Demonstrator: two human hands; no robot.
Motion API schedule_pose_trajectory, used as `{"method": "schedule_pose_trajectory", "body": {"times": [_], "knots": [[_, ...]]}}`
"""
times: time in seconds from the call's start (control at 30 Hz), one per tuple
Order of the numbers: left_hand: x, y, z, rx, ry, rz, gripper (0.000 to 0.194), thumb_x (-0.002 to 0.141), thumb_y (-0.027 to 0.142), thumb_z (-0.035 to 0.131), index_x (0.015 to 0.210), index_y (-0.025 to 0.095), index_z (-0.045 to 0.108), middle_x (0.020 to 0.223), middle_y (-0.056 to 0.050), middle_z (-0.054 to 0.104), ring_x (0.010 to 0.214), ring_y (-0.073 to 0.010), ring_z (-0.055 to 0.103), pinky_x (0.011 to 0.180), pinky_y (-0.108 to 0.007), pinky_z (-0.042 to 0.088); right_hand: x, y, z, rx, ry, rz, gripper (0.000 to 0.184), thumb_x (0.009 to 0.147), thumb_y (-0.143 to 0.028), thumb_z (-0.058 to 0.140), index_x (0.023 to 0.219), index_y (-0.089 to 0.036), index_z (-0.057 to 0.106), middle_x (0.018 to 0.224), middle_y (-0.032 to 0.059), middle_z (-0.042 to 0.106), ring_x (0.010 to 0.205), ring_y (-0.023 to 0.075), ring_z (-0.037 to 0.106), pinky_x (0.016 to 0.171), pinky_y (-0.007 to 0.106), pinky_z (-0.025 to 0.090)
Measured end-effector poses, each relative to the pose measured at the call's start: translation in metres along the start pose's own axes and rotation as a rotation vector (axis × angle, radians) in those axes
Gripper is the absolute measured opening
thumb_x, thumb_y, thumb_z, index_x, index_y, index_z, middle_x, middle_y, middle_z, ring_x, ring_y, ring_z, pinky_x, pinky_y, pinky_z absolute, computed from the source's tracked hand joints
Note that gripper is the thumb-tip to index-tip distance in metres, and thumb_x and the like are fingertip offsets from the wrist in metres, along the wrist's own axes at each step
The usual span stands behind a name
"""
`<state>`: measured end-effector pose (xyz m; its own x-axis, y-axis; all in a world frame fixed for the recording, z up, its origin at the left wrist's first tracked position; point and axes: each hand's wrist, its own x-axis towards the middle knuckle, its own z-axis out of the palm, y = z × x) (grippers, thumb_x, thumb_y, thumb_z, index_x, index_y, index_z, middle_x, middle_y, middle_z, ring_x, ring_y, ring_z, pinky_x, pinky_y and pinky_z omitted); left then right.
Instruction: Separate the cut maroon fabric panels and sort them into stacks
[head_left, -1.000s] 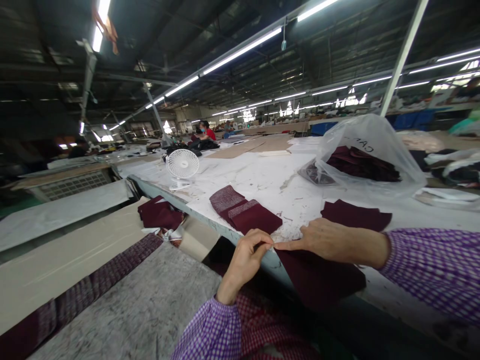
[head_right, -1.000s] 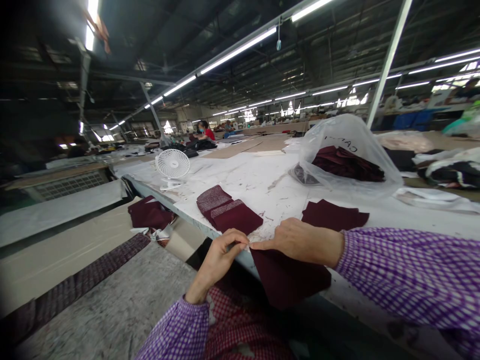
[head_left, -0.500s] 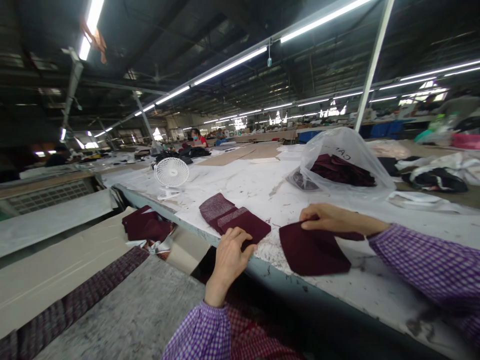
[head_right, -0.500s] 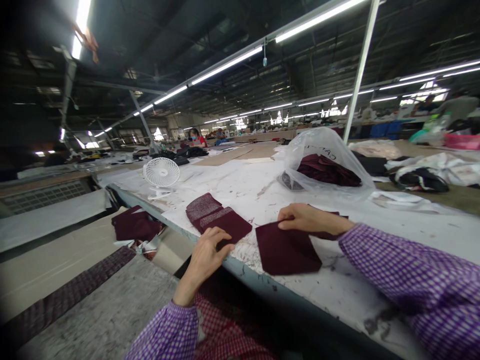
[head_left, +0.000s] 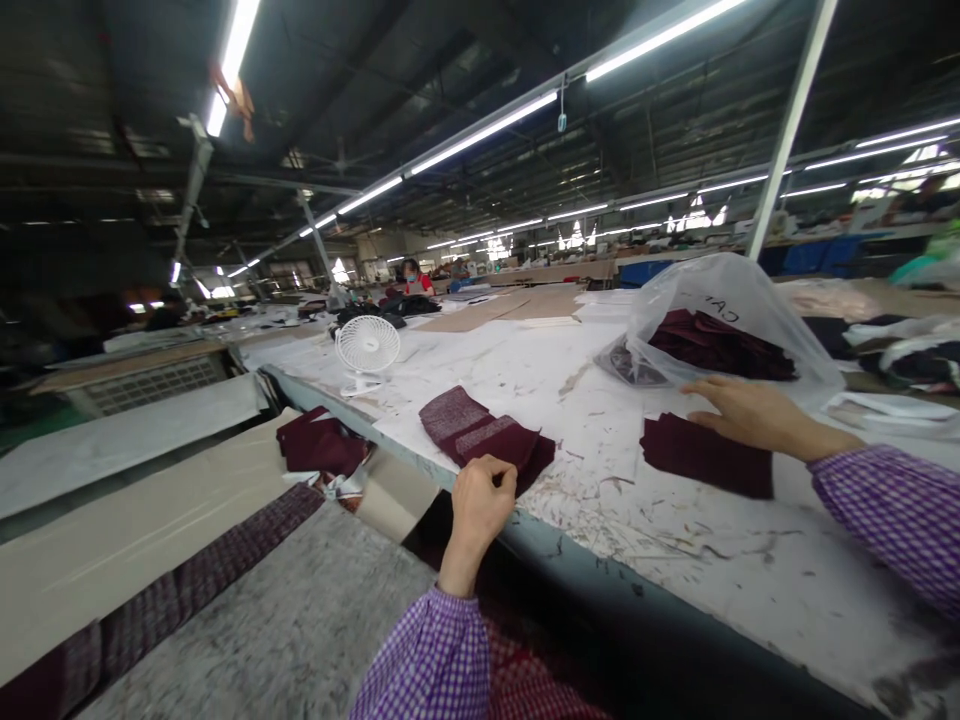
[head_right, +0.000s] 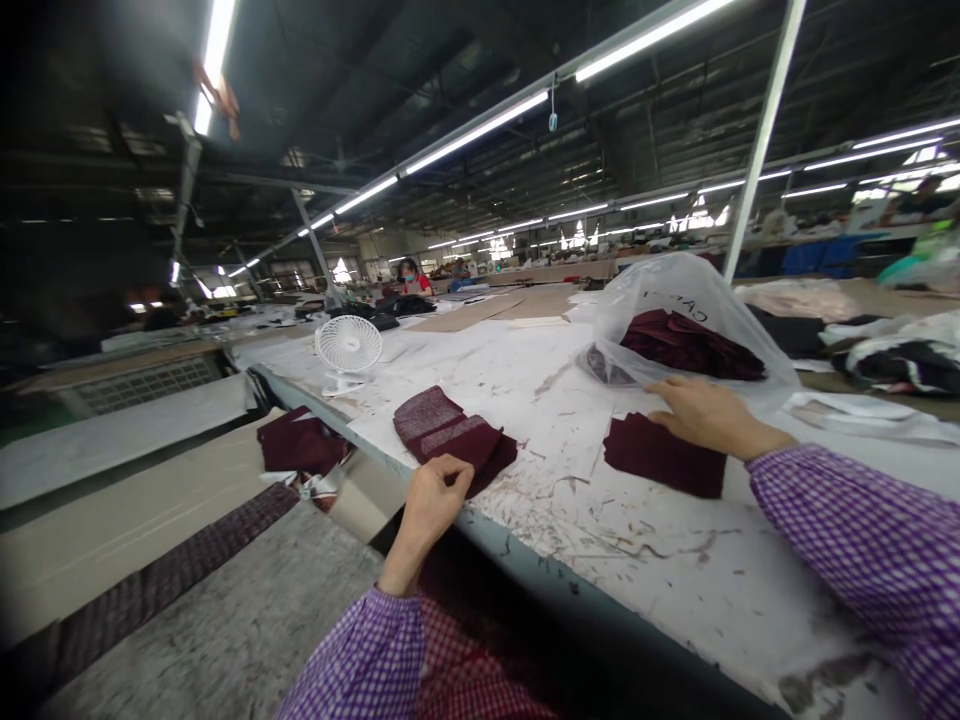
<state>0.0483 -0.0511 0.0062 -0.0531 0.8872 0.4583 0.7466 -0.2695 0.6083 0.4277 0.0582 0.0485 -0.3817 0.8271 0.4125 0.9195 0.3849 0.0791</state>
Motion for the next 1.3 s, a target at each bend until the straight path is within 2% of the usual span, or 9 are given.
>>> {"method": "schedule_pose_trajectory", "body": {"times": [0.17, 0.37, 0.43, 0.6, 0.73, 0.83, 1.0, 1.17, 1.3], "knots": [[0.0, -0.001, -0.001, -0.078, 0.04, -0.063, 0.021, 0.077, 0.018, 0.05, 0.067, 0.019, 0.069, 0.077, -0.003, 0.069, 0.074, -0.0182, 0.06, 0.071, -0.03, 0.042, 0.017, -0.1, -0.029, 0.298, -0.065, -0.318, 0.033, 0.091, -0.033, 0.038, 0.111, -0.019, 0.061, 0.115, 0.0123, 0.063, 0.105, 0.026, 0.058, 0.093, 0.042, 0.044], [0.001, 0.0, 0.006, -0.135, 0.121, -0.106, 0.018, 0.077, 0.021, 0.05, 0.067, 0.019, 0.066, 0.071, -0.002, 0.067, 0.069, -0.0171, 0.058, 0.068, -0.029, 0.039, 0.046, -0.192, -0.02, 0.299, -0.215, -0.608, 0.034, 0.094, -0.026, 0.035, 0.091, -0.016, 0.068, 0.098, 0.0093, 0.068, 0.092, 0.0188, 0.062, 0.087, 0.032, 0.045], [0.004, -0.007, 0.007, -0.306, 0.199, -0.164, 0.017, 0.076, 0.024, 0.051, 0.065, 0.018, 0.062, 0.062, 0.001, 0.062, 0.063, -0.0149, 0.055, 0.064, -0.027, 0.039, 0.054, -0.208, -0.009, 0.223, -0.251, -0.588, 0.031, 0.093, -0.028, 0.041, 0.091, -0.015, 0.068, 0.095, 0.0104, 0.068, 0.09, 0.0197, 0.062, 0.086, 0.032, 0.044], [0.011, -0.035, -0.017, -1.138, 0.586, -0.517, 0.007, 0.07, 0.022, 0.055, 0.067, 0.016, 0.053, 0.063, 0.001, 0.059, 0.058, -0.0114, 0.054, 0.057, -0.023, 0.04, 0.058, -0.225, 0.01, 0.103, -0.188, -0.548, 0.037, 0.091, -0.04, 0.046, 0.107, -0.012, 0.064, 0.101, 0.0134, 0.066, 0.096, 0.0228, 0.058, 0.092, 0.036, 0.039], [0.009, -0.045, -0.049, -1.323, 0.611, -0.577, 0.009, 0.067, 0.018, 0.06, 0.07, 0.015, 0.051, 0.078, -0.003, 0.066, 0.063, -0.0105, 0.059, 0.058, -0.022, 0.043, 0.056, -0.225, 0.011, 0.067, -0.197, -0.552, 0.037, 0.092, -0.04, 0.045, 0.106, -0.011, 0.064, 0.101, 0.0134, 0.064, 0.094, 0.0222, 0.057, 0.091, 0.036, 0.039], [0.006, -0.041, -0.054, -1.208, 0.603, -0.498, 0.026, 0.069, 0.037, 0.066, 0.074, 0.015, 0.052, 0.085, -0.007, 0.067, 0.066, -0.0122, 0.06, 0.057, -0.023, 0.043, 0.056, -0.225, 0.012, 0.059, -0.183, -0.541, 0.035, 0.092, -0.039, 0.046, 0.104, -0.012, 0.063, 0.1, 0.0127, 0.064, 0.094, 0.022, 0.056, 0.088, 0.036, 0.04], [0.012, -0.037, -0.032, -0.804, 0.486, -0.467, 0.049, 0.067, 0.059, 0.064, 0.083, 0.014, 0.057, 0.08, -0.006, 0.065, 0.065, -0.012, 0.056, 0.059, -0.023, 0.041, 0.053, -0.224, 0.017, 0.079, -0.114, -0.553, 0.034, 0.093, -0.038, 0.044, 0.106, -0.013, 0.063, 0.101, 0.0122, 0.064, 0.095, 0.0219, 0.055, 0.088, 0.035, 0.04], [0.013, -0.04, -0.013, -0.392, 0.534, -0.356, 0.035, 0.07, 0.044, 0.068, 0.087, 0.015, 0.057, 0.079, -0.003, 0.06, 0.072, -0.0166, 0.056, 0.071, -0.031, 0.044, 0.053, -0.226, 0.014, 0.108, -0.15, -0.535, 0.034, 0.092, -0.038, 0.046, 0.106, -0.013, 0.064, 0.101, 0.012, 0.064, 0.096, 0.022, 0.057, 0.091, 0.035, 0.038], [0.001, -0.029, -0.004, -0.064, 0.537, 0.003, 0.009, 0.082, 0.023, 0.056, 0.089, 0.017, 0.058, 0.088, -0.006, 0.06, 0.086, -0.02, 0.055, 0.082, -0.036, 0.044, 0.06, -0.224, 0.004, 0.086, -0.241, -0.55, 0.034, 0.09, -0.038, 0.048, 0.105, -0.012, 0.064, 0.098, 0.0126, 0.065, 0.092, 0.0224, 0.06, 0.086, 0.034, 0.04]]}}
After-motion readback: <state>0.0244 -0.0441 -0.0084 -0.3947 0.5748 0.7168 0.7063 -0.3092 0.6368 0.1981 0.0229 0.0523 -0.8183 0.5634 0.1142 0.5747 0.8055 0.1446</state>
